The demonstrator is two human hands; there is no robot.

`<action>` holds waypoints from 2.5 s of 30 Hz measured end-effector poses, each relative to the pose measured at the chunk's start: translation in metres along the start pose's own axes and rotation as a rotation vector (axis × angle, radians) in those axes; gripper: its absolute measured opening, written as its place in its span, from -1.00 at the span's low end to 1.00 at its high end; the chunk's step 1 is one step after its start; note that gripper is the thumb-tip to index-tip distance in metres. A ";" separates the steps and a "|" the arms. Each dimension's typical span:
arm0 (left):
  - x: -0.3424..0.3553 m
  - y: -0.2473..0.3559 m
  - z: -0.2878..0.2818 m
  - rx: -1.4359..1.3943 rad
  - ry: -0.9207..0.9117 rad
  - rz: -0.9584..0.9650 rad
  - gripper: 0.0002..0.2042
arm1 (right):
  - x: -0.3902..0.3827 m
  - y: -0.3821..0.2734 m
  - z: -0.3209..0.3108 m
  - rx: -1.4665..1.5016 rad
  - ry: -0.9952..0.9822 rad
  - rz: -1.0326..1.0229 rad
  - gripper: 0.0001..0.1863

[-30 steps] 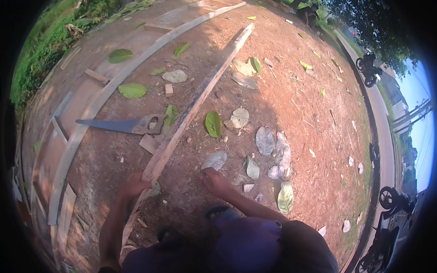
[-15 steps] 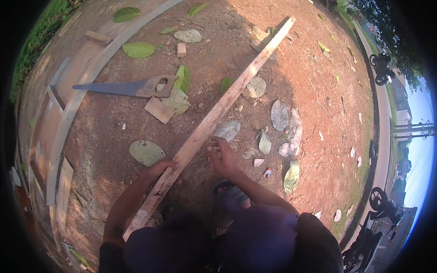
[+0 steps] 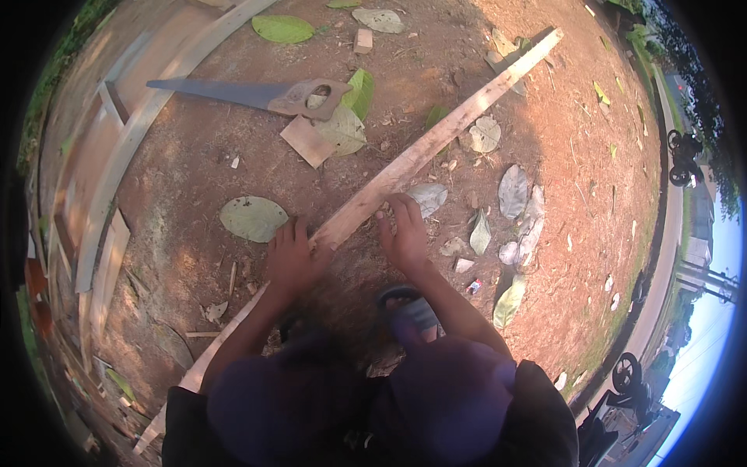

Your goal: The person uses a hand saw to cut a long wooden plank on the ground. They position the plank, saw through it, then inspect and move the cut pieces.

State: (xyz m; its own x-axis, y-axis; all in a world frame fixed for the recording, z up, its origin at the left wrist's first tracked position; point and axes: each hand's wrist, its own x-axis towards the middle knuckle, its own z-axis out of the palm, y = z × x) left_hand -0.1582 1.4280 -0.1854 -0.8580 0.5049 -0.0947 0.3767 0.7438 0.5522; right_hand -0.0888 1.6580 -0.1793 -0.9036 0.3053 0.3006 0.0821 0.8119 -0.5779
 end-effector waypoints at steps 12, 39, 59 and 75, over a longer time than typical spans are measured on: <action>0.009 0.010 0.001 0.086 -0.209 -0.046 -0.07 | 0.121 -0.016 0.021 0.087 -0.023 -0.106 -0.74; -0.010 0.013 -0.008 0.065 -0.089 -0.074 -0.13 | 0.107 -0.015 -0.004 -0.108 -0.120 0.148 -0.27; 0.025 -0.038 -0.063 -0.204 -0.449 -0.279 -0.42 | -0.087 0.080 -0.079 -0.048 -0.030 0.592 -0.24; -0.028 0.038 -0.065 0.104 -0.204 -0.241 -0.47 | 0.118 0.217 -0.109 -0.230 -0.134 0.423 -0.27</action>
State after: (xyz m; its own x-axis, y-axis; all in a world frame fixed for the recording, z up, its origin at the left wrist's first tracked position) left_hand -0.1431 1.4135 -0.1077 -0.8430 0.3782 -0.3826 0.2138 0.8881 0.4068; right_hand -0.1317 1.9245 -0.1865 -0.8160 0.5771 -0.0323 0.5298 0.7244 -0.4412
